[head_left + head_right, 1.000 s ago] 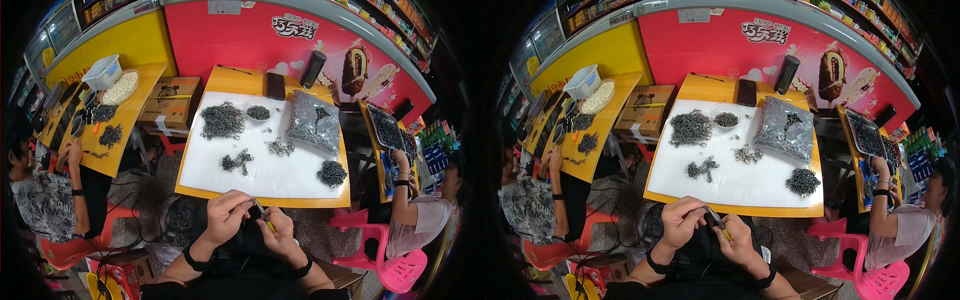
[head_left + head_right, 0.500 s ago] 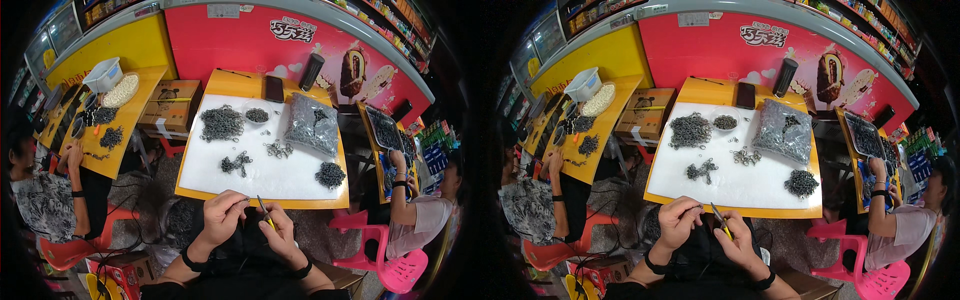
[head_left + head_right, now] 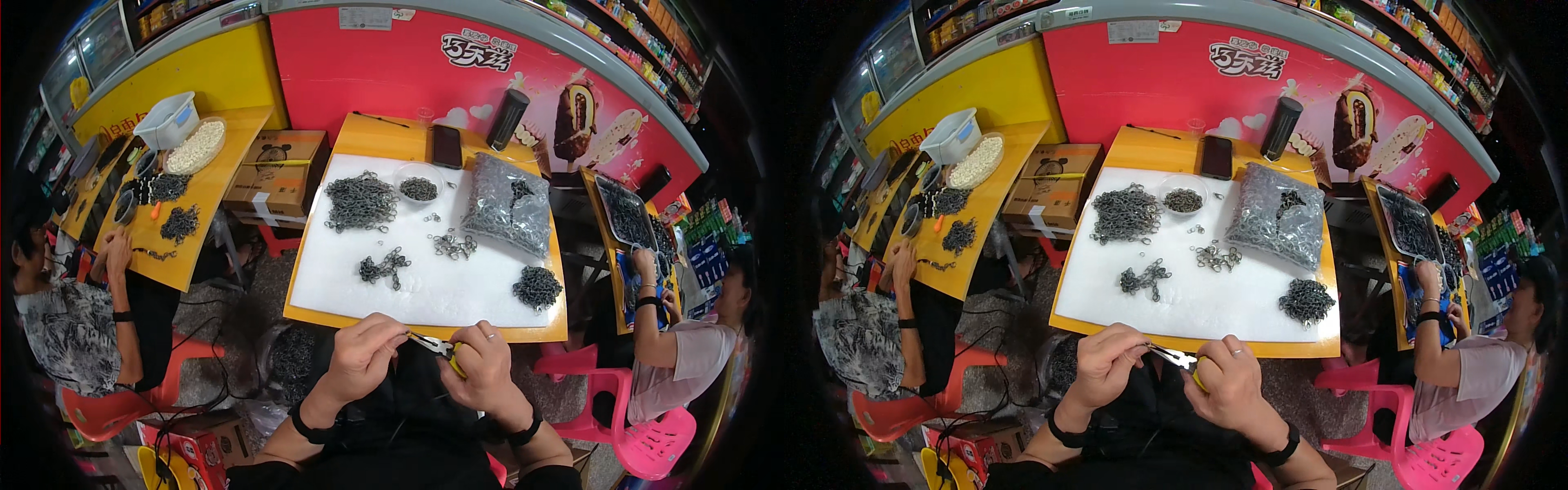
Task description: Manually assemble small metal rings and links into chains using pliers.
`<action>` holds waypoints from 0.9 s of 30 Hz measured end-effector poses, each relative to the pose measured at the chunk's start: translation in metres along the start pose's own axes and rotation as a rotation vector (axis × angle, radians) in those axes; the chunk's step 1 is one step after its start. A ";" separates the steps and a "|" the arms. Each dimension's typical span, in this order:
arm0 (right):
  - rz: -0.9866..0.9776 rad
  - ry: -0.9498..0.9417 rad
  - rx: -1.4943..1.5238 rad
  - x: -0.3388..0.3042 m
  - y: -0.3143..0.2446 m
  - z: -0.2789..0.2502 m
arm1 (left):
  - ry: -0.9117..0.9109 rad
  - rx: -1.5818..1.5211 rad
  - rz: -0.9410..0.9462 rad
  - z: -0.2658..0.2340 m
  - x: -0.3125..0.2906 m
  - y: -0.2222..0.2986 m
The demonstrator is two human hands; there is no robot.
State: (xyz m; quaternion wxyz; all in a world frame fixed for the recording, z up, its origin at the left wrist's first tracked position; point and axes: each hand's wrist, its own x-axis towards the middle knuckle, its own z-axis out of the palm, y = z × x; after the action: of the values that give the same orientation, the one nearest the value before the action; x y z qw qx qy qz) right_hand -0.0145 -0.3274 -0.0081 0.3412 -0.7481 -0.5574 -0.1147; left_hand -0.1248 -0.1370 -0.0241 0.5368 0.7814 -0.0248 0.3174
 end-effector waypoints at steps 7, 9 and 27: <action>-0.081 -0.071 -0.076 0.009 0.001 -0.012 | -0.011 0.009 0.042 -0.003 0.001 -0.001; -0.097 -0.102 -0.083 0.012 0.002 -0.015 | -0.013 0.015 0.048 -0.005 0.001 -0.002; -0.223 -0.187 -0.219 0.019 -0.002 -0.025 | -0.021 0.104 0.154 -0.012 0.003 0.008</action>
State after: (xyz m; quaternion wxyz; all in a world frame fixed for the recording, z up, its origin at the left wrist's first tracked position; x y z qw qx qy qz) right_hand -0.0045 -0.3287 0.0211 0.1894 -0.7218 -0.6504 -0.1416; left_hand -0.1316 -0.1293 -0.0133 0.4691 0.8073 -0.0738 0.3503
